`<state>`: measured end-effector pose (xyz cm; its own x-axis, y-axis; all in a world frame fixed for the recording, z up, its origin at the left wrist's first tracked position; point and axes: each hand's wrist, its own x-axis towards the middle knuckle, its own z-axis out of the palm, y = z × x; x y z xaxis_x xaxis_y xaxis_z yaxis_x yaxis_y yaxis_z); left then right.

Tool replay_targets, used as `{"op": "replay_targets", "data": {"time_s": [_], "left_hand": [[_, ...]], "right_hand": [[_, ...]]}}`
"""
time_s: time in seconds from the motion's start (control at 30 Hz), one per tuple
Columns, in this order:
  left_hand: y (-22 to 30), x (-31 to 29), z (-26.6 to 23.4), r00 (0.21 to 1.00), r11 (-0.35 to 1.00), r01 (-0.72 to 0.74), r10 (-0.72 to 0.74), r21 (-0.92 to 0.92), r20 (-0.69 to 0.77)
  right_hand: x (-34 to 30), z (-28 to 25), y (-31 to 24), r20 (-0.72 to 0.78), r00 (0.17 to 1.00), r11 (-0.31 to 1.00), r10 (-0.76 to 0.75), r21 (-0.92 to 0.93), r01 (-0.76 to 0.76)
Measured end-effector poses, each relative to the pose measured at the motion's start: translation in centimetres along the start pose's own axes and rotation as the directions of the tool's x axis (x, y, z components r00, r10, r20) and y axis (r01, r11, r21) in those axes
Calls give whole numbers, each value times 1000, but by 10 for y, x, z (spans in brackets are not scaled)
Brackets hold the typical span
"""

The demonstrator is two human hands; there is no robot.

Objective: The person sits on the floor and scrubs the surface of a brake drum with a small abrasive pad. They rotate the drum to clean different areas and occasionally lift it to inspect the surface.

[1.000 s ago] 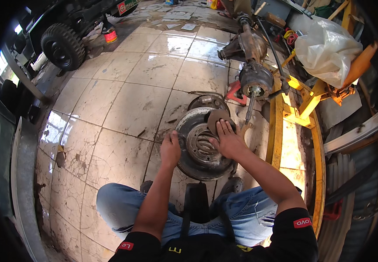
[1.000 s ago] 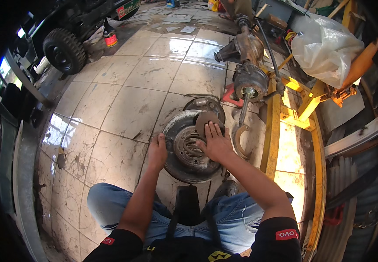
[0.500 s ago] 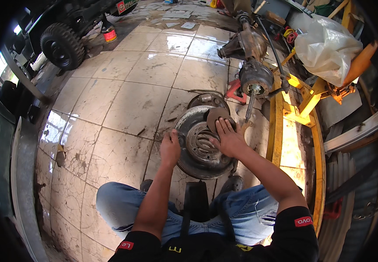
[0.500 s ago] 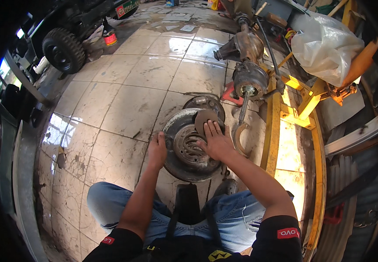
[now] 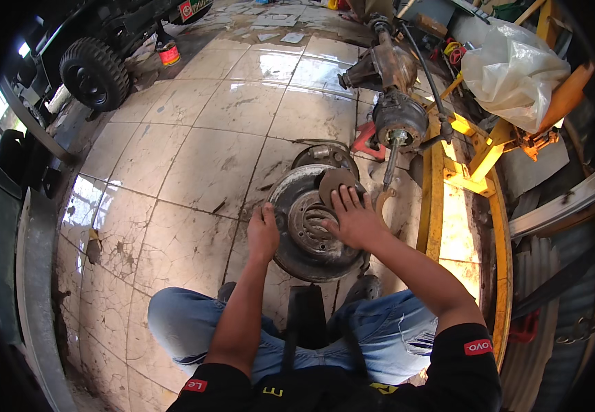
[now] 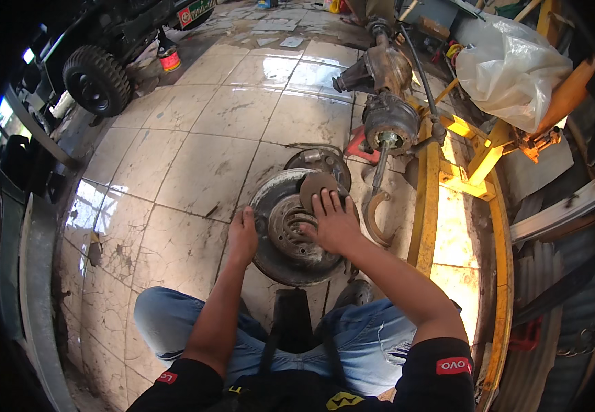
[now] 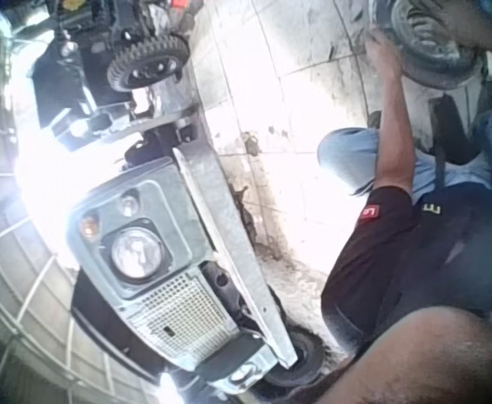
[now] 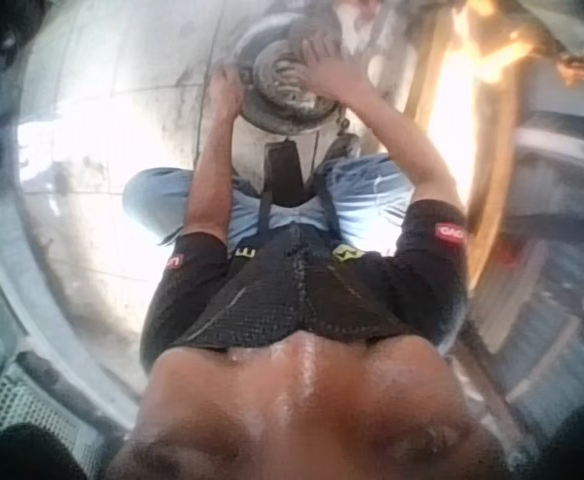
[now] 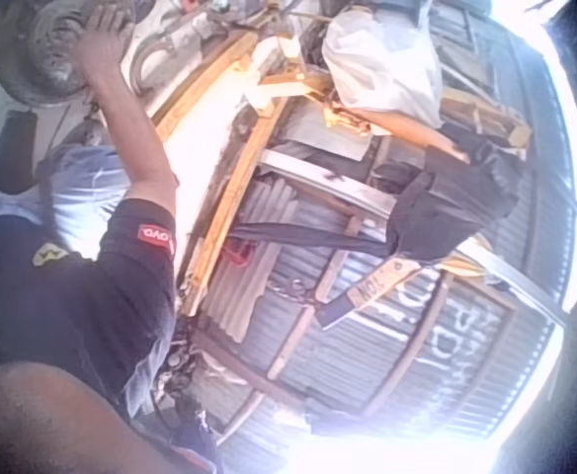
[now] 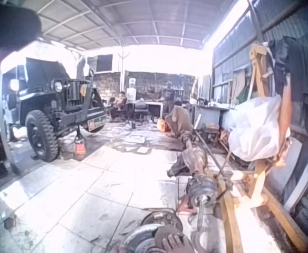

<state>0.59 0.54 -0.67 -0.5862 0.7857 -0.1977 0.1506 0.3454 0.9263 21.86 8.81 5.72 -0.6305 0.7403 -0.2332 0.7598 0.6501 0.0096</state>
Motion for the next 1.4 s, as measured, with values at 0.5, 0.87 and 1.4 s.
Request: {"op": "replay_targets", "data": {"time_s": [0.5, 0.87, 1.4], "left_hand": [[-9, -2, 3, 999, 999, -31, 31, 6, -27], [10, -8, -2, 995, 997, -73, 74, 18, -60], [9, -10, 0, 994, 996, -73, 77, 55, -79]], "right_hand": [[-3, -5, 0, 20, 1000, 998, -8, 60, 6], [5, -7, 8, 6, 999, 997, -51, 57, 50], [2, 9, 7, -62, 998, 995, -33, 90, 38]]}}
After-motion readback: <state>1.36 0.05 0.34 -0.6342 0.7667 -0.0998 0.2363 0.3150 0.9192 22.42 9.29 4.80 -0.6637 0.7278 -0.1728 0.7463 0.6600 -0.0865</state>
